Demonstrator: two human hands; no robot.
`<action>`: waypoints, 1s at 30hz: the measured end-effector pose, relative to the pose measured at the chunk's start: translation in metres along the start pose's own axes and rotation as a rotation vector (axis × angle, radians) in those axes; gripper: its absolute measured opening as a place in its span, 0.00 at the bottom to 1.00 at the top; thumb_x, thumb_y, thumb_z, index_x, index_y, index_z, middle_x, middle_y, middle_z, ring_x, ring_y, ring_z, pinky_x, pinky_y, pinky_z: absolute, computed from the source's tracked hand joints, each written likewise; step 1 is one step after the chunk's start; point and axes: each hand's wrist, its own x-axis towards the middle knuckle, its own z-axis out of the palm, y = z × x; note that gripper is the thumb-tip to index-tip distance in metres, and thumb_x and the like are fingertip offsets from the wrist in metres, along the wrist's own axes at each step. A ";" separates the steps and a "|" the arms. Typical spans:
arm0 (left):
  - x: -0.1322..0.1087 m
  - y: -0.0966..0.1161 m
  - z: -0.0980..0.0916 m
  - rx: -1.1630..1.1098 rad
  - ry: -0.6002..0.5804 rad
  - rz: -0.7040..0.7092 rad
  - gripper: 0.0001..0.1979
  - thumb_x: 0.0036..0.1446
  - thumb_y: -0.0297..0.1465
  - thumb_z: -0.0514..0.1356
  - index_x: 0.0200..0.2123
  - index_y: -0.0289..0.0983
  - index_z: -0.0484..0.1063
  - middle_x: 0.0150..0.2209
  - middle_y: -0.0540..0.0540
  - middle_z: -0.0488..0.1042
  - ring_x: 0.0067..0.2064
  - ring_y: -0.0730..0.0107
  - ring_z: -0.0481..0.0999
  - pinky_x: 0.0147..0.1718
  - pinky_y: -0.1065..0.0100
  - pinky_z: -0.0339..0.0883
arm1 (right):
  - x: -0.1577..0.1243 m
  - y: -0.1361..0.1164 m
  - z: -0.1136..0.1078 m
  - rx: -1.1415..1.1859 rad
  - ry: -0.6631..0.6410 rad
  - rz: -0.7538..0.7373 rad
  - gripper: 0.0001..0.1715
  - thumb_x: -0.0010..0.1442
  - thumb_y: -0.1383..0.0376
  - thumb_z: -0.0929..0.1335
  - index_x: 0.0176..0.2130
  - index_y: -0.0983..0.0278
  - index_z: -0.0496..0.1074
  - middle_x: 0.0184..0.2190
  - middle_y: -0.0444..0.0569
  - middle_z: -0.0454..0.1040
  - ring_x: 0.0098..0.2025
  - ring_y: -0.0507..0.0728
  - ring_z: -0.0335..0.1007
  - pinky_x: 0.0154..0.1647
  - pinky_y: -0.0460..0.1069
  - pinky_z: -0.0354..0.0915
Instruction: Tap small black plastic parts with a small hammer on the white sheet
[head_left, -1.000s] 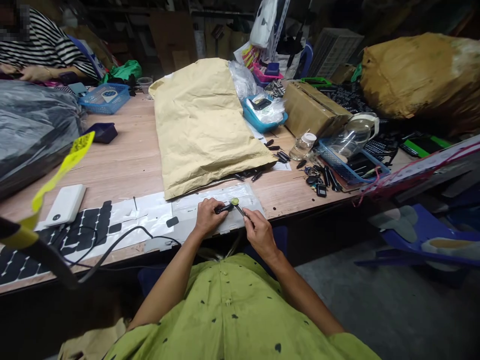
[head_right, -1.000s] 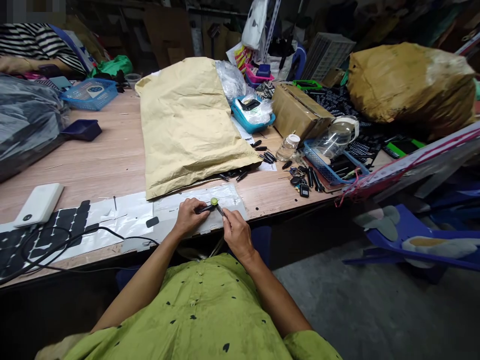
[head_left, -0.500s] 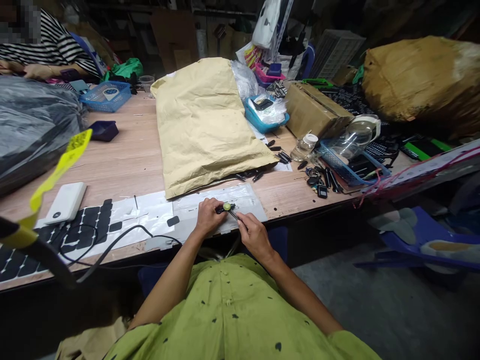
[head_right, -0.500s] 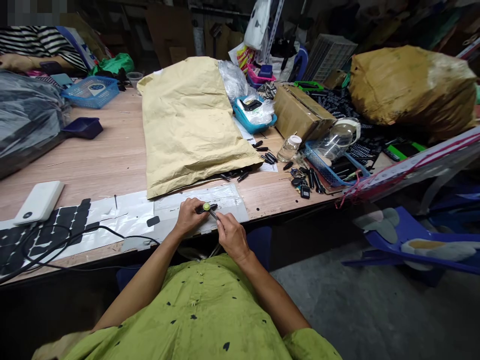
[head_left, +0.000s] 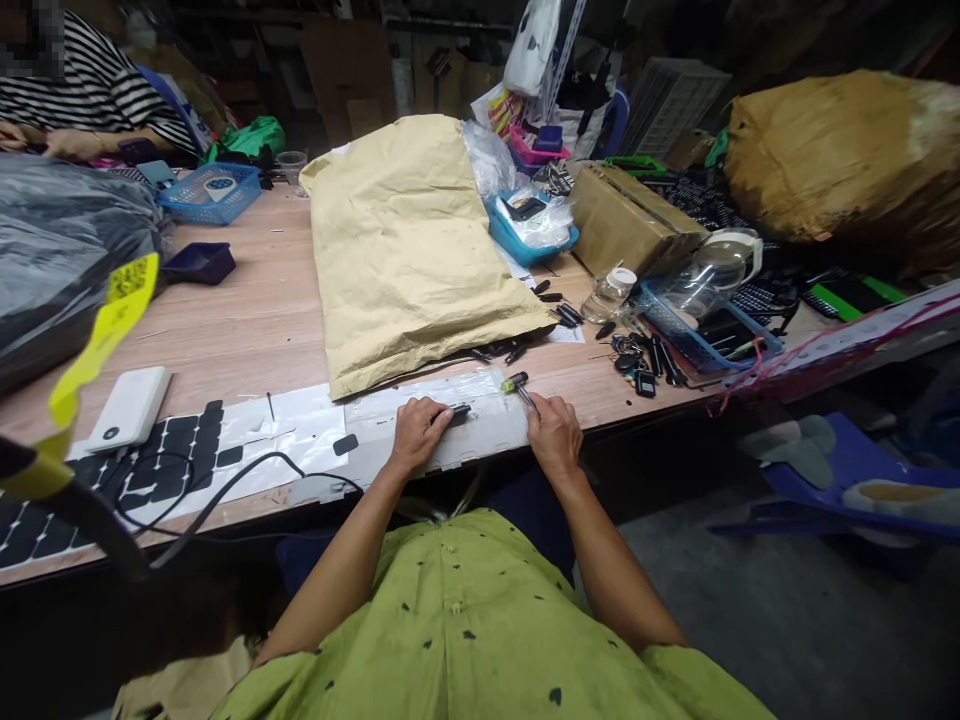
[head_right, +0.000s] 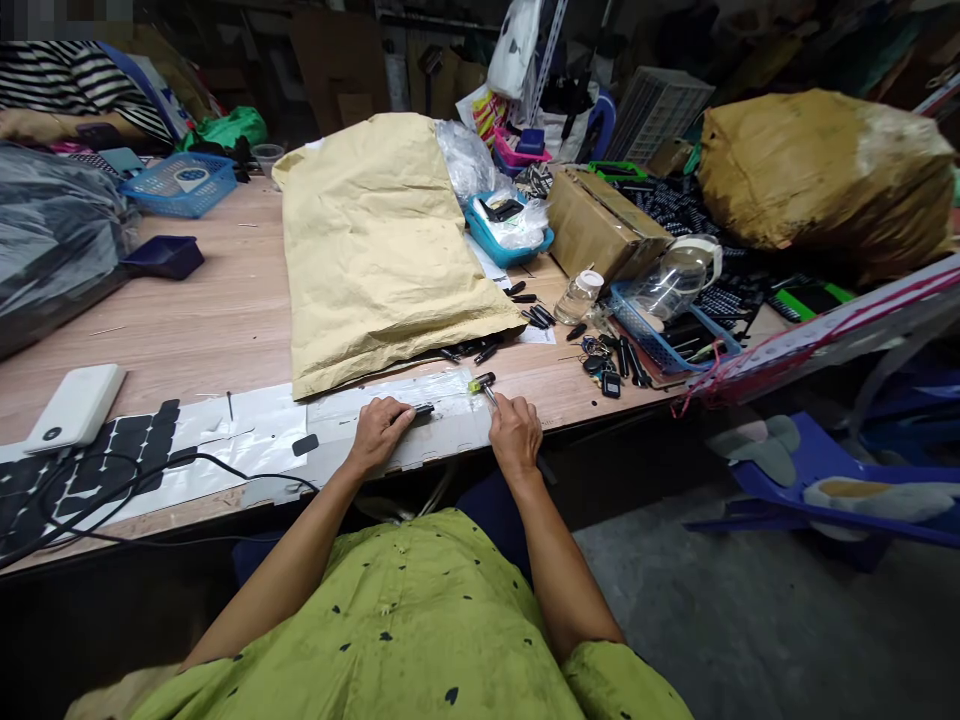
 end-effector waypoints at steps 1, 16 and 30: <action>0.000 0.000 0.000 0.003 -0.003 -0.003 0.16 0.68 0.40 0.54 0.39 0.44 0.81 0.35 0.46 0.77 0.41 0.60 0.72 0.44 0.58 0.63 | 0.000 0.001 0.002 -0.018 0.010 0.001 0.17 0.64 0.70 0.65 0.49 0.60 0.79 0.34 0.51 0.72 0.39 0.59 0.64 0.38 0.50 0.57; -0.027 0.000 -0.024 -0.025 -0.300 0.219 0.16 0.66 0.45 0.57 0.38 0.46 0.83 0.55 0.46 0.75 0.56 0.54 0.69 0.58 0.52 0.61 | -0.005 -0.009 0.011 -0.150 0.048 -0.030 0.19 0.64 0.69 0.65 0.53 0.60 0.76 0.37 0.52 0.69 0.41 0.60 0.60 0.37 0.51 0.53; -0.048 0.010 -0.016 0.078 -0.107 0.313 0.07 0.61 0.38 0.64 0.37 0.43 0.81 0.49 0.42 0.80 0.52 0.53 0.75 0.53 0.52 0.68 | -0.005 -0.012 0.013 -0.142 0.051 -0.029 0.18 0.65 0.69 0.64 0.52 0.61 0.75 0.36 0.52 0.69 0.40 0.60 0.60 0.37 0.51 0.52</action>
